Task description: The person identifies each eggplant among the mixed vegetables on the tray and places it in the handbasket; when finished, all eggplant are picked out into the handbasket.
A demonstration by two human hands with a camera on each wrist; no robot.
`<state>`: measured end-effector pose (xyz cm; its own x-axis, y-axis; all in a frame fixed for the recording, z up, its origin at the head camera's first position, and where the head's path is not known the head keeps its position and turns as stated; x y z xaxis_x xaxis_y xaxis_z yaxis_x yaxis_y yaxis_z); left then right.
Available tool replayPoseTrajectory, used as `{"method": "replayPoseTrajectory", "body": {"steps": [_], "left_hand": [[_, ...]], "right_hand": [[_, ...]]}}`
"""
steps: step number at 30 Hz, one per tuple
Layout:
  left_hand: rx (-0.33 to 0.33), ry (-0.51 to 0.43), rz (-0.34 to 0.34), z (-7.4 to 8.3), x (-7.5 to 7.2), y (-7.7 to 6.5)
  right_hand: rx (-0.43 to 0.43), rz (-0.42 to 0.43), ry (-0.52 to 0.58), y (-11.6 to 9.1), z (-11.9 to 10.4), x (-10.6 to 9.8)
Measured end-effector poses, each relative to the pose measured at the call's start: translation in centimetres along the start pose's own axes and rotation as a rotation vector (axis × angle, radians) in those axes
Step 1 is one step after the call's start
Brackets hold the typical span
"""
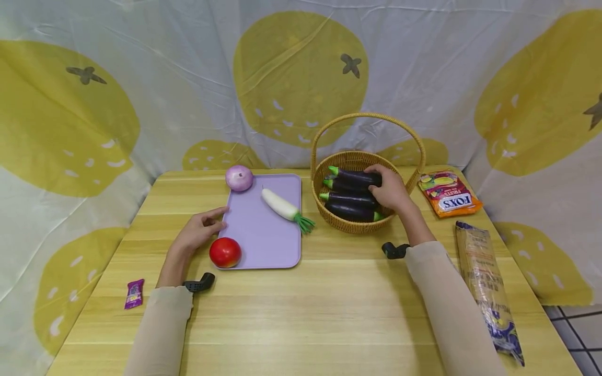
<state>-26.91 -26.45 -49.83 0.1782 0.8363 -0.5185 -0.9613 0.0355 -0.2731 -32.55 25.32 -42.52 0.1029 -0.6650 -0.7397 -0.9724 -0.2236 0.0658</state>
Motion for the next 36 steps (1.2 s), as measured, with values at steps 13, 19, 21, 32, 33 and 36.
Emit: {"method": "replayPoseTrajectory", "body": {"steps": [13, 19, 21, 32, 33, 36], "left_hand": [[-0.002, 0.005, 0.004, -0.2, 0.2, 0.1], [-0.001, 0.021, 0.008, -0.2, 0.2, 0.3], [0.0, 0.019, 0.01, -0.1, 0.3, 0.3], [0.027, 0.072, -0.024, 0.6, -0.2, -0.3], [0.035, 0.085, -0.039, 0.7, -0.3, -0.4], [0.075, 0.164, -0.063, 1.4, -0.8, -0.8]], "right_hand": [[0.004, -0.023, -0.019, 1.8, 0.4, 0.0], [0.006, -0.024, 0.002, 1.6, 0.7, -0.2], [0.001, -0.008, 0.004, 1.3, 0.8, -0.4], [-0.05, 0.031, -0.012, -1.2, -1.0, -0.6], [-0.055, 0.025, -0.017, -1.4, -1.3, -0.6], [-0.066, 0.009, -0.029, -1.9, -2.2, -1.0]]}}
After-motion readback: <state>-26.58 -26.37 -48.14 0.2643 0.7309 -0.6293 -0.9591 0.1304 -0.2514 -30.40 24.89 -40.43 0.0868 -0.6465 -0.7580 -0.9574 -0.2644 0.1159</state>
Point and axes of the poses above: each hand's wrist, its own y-axis towards the middle knuckle, its own x-axis out of the palm, z = x × y, the point moved 4 cm from there along y, towards the middle knuckle, and after that the axes turned 5 degrees about -x, right-handed, at the moved point
